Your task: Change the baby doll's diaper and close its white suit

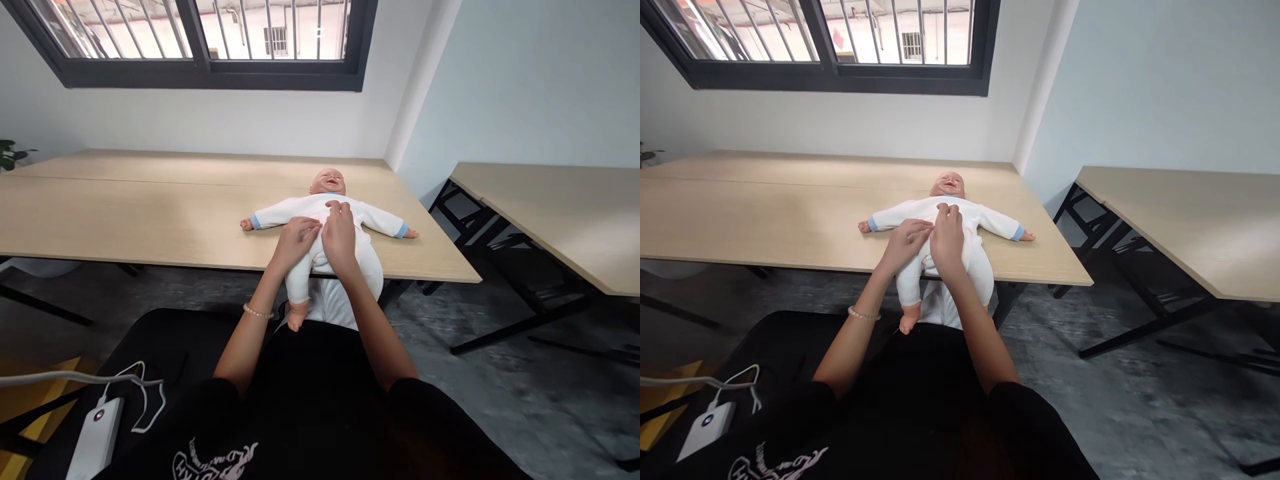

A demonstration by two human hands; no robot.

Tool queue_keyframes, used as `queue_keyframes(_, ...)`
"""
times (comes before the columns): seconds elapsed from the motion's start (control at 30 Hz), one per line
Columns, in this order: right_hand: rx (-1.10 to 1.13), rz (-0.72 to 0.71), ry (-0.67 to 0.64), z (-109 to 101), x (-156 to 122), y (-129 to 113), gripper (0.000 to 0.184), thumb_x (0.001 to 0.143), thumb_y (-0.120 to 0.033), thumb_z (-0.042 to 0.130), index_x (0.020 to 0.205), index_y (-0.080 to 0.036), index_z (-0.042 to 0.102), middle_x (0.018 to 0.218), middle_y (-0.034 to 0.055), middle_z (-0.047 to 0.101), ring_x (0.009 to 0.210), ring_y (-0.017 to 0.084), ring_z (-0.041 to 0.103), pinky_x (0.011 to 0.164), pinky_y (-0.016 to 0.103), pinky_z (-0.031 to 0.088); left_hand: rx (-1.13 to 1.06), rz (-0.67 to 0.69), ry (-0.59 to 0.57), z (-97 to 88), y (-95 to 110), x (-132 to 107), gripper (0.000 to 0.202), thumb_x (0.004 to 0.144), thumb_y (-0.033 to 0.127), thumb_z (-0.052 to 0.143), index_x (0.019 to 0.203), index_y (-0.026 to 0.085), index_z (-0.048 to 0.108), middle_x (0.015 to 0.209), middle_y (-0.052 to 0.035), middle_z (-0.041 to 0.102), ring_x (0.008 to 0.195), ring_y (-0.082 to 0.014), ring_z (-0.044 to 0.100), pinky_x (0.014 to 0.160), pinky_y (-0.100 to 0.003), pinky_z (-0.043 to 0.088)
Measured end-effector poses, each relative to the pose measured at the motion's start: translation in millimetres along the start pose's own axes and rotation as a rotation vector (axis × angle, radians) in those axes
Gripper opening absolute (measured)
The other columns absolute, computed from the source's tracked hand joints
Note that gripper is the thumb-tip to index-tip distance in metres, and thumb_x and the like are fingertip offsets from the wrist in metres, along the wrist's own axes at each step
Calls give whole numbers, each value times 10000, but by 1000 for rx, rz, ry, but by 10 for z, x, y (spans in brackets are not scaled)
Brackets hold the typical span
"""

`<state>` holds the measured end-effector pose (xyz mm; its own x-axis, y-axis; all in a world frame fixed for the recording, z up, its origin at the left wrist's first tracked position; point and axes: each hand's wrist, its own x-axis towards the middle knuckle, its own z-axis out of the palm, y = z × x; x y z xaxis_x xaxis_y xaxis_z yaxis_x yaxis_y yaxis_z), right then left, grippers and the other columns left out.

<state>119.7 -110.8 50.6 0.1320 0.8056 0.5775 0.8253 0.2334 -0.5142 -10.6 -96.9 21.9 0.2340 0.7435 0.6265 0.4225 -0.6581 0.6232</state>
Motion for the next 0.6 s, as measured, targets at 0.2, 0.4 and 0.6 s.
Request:
queue_keyframes(0.2, 103, -45, 59, -215, -52, 498, 369, 1045, -278, 412, 1272, -96, 639, 1321, 224, 645, 1294, 330, 574, 1147, 511, 455, 304, -63, -134, 35, 292, -47, 356, 1093, 362, 455, 1251, 204, 733, 1404, -89, 695, 1520, -319, 455, 1296, -662, 178)
queue_keyframes(0.4, 18, -112, -317, -329, -104, 541, 543, 1114, -320, 267, 1398, -34, 632, 1509, 210, 580, 1467, 311, 502, 1257, 498, 346, 330, -81, -246, 138, 376, -30, 498, 1121, 386, 348, 1468, 134, 600, 1569, -125, 546, 1553, -248, 413, 1316, -483, 281)
queue_keyframes(0.6, -123, -108, -393, -367, -148, 375, 548, 1130, -299, 261, 1471, -5, 574, 1558, 201, 529, 1501, 314, 463, 1261, 491, 332, 271, -128, -298, 91, 296, 6, 566, 1117, 434, 318, 1514, 111, 560, 1601, -117, 502, 1560, -229, 401, 1312, -414, 298)
